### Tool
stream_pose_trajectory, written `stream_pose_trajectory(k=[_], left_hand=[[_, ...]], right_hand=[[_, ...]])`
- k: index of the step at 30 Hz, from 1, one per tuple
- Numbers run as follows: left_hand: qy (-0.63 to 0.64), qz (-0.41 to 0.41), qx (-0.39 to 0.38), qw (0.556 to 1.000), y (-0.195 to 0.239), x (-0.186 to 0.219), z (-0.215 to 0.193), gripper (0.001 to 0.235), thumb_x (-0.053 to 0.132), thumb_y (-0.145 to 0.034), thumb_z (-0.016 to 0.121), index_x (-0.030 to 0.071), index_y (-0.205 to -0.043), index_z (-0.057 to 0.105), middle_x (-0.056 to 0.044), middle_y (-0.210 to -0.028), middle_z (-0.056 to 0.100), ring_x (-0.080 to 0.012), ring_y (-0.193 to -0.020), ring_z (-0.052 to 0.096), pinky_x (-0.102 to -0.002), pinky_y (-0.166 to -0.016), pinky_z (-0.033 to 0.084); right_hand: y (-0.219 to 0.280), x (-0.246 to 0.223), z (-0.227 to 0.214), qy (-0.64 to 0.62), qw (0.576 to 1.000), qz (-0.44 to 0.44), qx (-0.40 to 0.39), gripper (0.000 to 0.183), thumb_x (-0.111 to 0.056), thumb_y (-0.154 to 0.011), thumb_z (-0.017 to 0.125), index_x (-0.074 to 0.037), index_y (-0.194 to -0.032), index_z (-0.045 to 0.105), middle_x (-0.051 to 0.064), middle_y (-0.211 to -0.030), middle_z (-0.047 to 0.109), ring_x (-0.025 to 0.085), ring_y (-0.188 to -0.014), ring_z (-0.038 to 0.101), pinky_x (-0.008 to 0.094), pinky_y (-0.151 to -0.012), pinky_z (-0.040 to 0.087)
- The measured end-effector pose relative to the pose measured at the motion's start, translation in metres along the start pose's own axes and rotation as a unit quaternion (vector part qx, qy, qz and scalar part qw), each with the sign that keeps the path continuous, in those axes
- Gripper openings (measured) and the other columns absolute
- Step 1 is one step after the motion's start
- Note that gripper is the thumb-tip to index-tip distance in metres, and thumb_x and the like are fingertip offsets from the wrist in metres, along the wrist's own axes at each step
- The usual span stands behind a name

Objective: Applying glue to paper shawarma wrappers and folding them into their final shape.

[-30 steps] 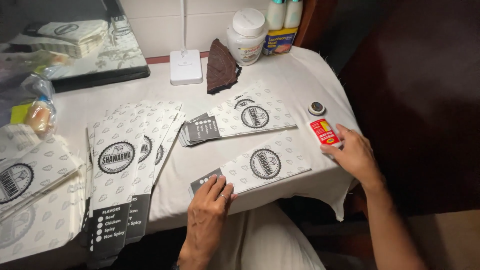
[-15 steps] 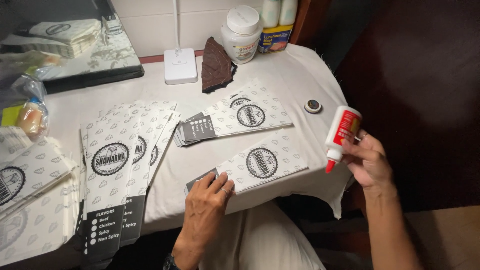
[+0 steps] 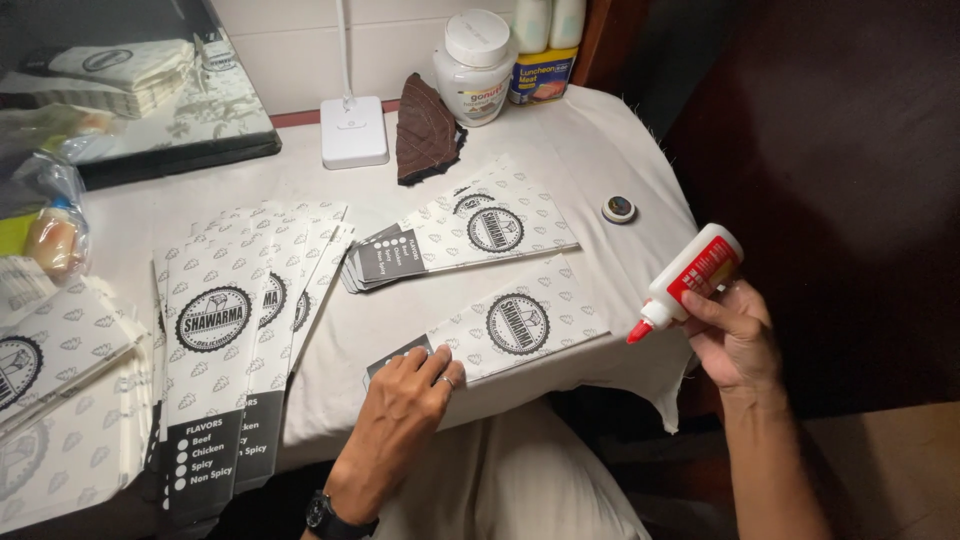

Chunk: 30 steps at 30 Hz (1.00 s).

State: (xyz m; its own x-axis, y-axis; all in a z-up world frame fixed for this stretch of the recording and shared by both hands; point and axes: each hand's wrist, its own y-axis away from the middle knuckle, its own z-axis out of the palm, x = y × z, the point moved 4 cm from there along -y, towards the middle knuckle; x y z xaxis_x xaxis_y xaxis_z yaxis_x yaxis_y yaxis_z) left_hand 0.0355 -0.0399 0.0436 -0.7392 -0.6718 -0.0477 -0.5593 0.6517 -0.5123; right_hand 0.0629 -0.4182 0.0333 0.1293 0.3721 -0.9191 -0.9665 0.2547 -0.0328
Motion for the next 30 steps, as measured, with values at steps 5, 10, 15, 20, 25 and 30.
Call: stream_pose_trajectory(k=[5,10,15,20,25,30], left_hand=[[0.013,-0.039,0.058,0.997,-0.011,0.005,0.024,0.027,0.028,-0.099,0.064,0.003,-0.091,0.063,-0.013,-0.100,0.064,-0.0289,-0.088,0.060,-0.040,-0.072,0.052],[0.080,-0.027,0.075,0.994,-0.034,0.017,0.038,0.029,0.022,-0.086,0.083,0.000,-0.087,0.064,-0.023,-0.118,0.066,-0.0402,-0.112,0.066,-0.046,-0.090,0.056],[0.089,-0.025,0.062,0.994,-0.042,0.022,0.039,0.026,0.019,-0.086,0.083,0.003,-0.093,0.063,-0.012,-0.101,0.064,-0.0285,-0.093,0.063,-0.040,-0.077,0.053],[0.058,-0.024,0.068,0.996,-0.045,0.026,0.040,0.025,0.020,-0.090,0.079,0.002,-0.099,0.065,-0.016,-0.110,0.066,-0.0292,-0.093,0.066,-0.040,-0.077,0.056],[-0.005,-0.020,0.036,0.999,-0.046,0.033,0.047,0.037,0.030,-0.090,0.078,0.003,-0.112,0.065,-0.014,-0.117,0.065,-0.0265,-0.091,0.063,-0.039,-0.073,0.055],[-0.063,0.029,0.034,0.997,-0.041,0.045,0.043,0.026,-0.009,-0.089,0.061,-0.007,-0.115,0.066,-0.025,-0.112,0.065,-0.0338,-0.093,0.062,-0.038,-0.070,0.053]], right_hand=[[0.003,0.004,0.004,-0.021,1.000,-0.012,0.006,0.028,-0.001,-0.080,0.075,-0.010,-0.102,0.061,0.001,-0.087,0.063,0.014,-0.081,0.063,0.026,-0.072,0.056],[0.006,0.003,0.004,-0.015,0.999,-0.015,0.027,0.028,-0.001,-0.077,0.079,-0.008,-0.099,0.064,0.003,-0.088,0.065,0.015,-0.082,0.066,0.025,-0.072,0.059],[0.010,0.005,-0.013,0.022,0.999,-0.025,0.031,0.021,-0.004,-0.078,0.078,-0.009,-0.092,0.063,0.002,-0.084,0.061,0.016,-0.079,0.062,0.028,-0.067,0.055],[0.015,0.004,-0.014,0.029,0.998,-0.011,0.052,0.028,-0.006,-0.075,0.079,-0.011,-0.096,0.061,0.002,-0.085,0.061,0.016,-0.081,0.061,0.028,-0.070,0.054],[0.017,0.007,-0.012,0.021,0.998,-0.010,0.055,0.034,-0.006,-0.074,0.079,-0.011,-0.101,0.059,0.002,-0.087,0.062,0.015,-0.080,0.062,0.027,-0.070,0.054],[0.019,0.006,-0.014,0.020,0.998,-0.012,0.059,0.044,-0.005,-0.075,0.078,-0.012,-0.112,0.056,0.002,-0.092,0.060,0.016,-0.083,0.061,0.029,-0.070,0.055]])
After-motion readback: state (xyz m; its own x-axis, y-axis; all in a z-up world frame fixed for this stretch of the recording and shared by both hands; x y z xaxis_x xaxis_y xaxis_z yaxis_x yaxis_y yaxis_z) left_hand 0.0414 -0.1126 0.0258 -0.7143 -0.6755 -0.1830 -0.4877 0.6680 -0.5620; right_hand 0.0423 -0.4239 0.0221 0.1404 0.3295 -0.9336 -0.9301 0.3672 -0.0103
